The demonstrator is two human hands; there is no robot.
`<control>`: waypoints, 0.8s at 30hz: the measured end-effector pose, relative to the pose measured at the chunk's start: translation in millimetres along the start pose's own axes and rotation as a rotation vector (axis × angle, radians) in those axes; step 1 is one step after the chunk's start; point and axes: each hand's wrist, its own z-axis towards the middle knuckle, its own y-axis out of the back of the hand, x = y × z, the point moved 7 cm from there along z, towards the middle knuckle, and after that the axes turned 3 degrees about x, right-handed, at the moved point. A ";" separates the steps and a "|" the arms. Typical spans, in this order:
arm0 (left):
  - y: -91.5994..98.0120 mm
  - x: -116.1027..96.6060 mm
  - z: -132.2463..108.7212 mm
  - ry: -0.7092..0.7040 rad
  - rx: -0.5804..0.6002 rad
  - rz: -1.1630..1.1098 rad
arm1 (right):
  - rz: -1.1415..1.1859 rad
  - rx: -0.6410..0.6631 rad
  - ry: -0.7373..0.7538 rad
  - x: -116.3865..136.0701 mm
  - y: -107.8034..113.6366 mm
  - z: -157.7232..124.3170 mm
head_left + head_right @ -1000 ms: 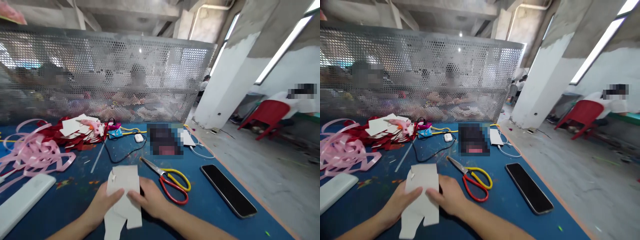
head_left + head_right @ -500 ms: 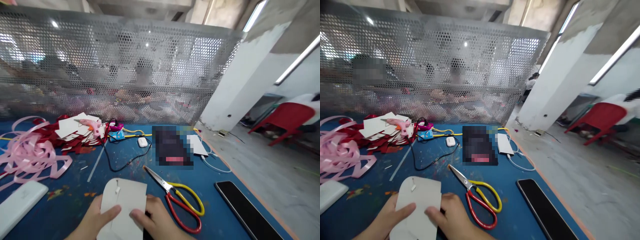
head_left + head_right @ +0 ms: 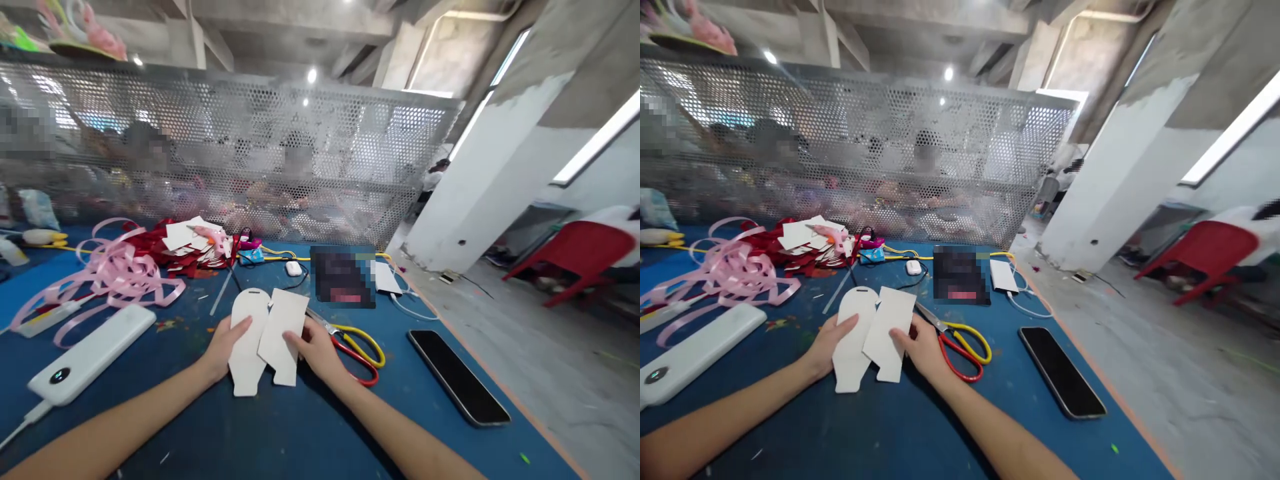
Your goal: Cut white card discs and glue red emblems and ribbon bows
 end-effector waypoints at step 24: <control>82.9 -151.8 22.1 -0.759 -0.541 1.301 | -0.989 -0.212 0.555 33.7 -16.4 -23.5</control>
